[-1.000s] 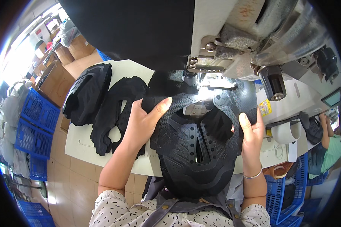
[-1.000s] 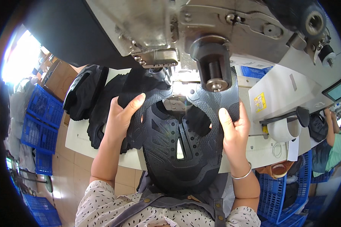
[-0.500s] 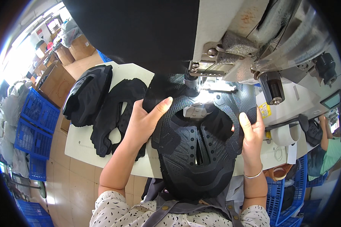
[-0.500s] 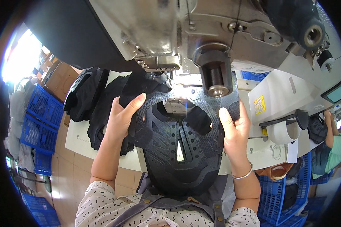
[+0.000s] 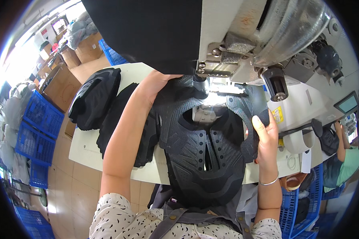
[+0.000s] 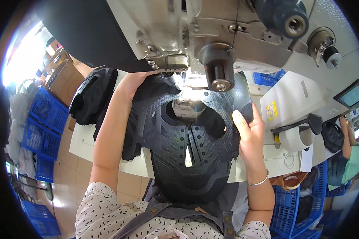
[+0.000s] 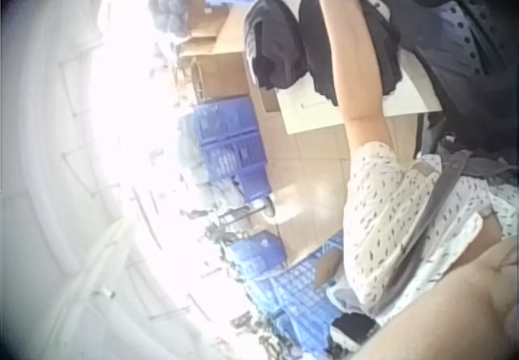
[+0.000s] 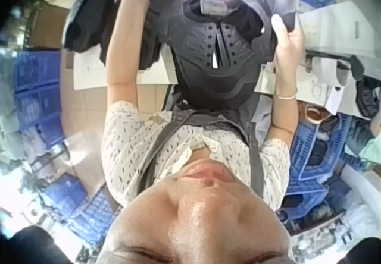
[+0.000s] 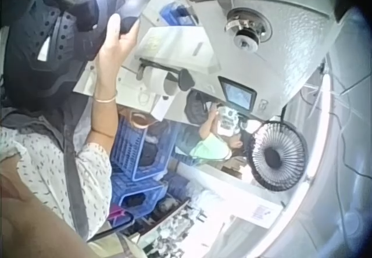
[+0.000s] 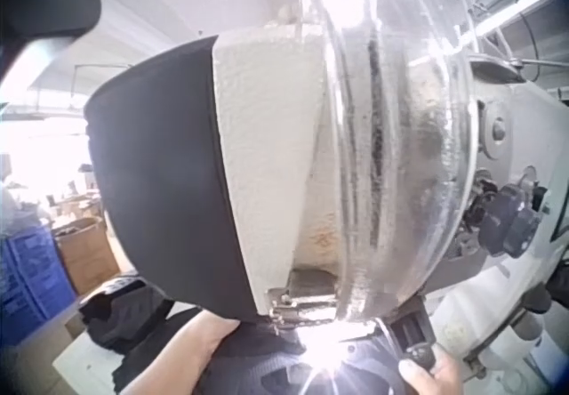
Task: Stitching black shoe upper components together using an industrial sewing machine.
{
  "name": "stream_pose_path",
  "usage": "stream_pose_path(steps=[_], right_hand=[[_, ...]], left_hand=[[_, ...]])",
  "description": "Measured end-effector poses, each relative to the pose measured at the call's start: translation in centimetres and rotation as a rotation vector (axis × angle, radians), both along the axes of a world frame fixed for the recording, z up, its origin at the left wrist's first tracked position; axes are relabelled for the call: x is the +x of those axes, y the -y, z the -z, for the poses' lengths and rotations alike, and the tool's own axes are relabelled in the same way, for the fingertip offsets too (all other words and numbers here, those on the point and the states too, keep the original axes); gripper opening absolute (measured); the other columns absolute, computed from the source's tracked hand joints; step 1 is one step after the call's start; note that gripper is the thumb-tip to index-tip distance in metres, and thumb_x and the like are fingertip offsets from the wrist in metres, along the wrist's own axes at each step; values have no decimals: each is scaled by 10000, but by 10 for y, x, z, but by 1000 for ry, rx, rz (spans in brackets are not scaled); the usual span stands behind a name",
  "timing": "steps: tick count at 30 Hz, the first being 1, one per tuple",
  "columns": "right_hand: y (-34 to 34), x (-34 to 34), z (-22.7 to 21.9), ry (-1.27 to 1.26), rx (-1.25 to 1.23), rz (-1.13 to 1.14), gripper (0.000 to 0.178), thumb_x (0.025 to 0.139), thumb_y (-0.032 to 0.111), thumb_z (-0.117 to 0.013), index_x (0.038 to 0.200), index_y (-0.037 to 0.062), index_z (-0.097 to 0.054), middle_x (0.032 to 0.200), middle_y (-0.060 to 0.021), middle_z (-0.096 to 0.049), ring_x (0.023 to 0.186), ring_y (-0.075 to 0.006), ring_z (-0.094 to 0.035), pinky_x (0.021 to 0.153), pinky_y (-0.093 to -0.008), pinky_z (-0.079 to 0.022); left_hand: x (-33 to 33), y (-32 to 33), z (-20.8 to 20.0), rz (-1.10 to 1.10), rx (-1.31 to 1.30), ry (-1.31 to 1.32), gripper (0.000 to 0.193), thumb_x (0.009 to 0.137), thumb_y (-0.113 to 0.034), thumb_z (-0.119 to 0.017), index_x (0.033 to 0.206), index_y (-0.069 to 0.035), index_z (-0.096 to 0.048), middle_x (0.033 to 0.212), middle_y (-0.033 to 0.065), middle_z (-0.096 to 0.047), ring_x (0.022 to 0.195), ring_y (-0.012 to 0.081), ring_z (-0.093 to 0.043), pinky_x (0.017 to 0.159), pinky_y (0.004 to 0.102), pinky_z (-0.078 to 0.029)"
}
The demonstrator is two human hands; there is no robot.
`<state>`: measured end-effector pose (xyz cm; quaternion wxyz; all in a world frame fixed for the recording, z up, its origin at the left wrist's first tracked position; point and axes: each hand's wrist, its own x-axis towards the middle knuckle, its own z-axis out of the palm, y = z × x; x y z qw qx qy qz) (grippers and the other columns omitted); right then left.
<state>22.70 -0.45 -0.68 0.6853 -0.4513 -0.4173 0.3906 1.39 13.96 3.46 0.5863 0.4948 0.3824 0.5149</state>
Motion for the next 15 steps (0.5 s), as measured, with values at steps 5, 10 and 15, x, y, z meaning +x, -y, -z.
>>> stream_pose_path(steps=[5, 10, 15], right_hand=[[-27, 5, -10, 62, -51, -20, 282, 871, 162, -516, 1120, 33, -489, 778, -15, -558, 584, -47, -505, 496, -169, -405], [-62, 25, 6, -40, 53, -187, 111, 870, 90, -486, 930, 7, -530, 807, -100, -612, 582, -82, -537, 493, -200, -436], [-25, 7, 19, 803, -38, 103, 298, 829, 114, -565, 1090, -25, -528, 893, -96, -583, 768, -158, -566, 682, -253, -464]], left_hand=[[-1, -18, 3, -7, 156, -125, 243, 818, -76, -521, 1012, 62, -575, 912, 76, -624, 831, 177, -602, 743, 273, -487], [-73, -6, -18, -264, 572, -180, 282, 853, -92, -542, 1107, 32, -549, 993, 38, -595, 900, 93, -522, 841, 237, -388], [-168, 49, -31, -260, 619, -116, 285, 863, -97, -540, 1121, 23, -525, 1027, 75, -600, 894, 127, -579, 796, 234, -449]])
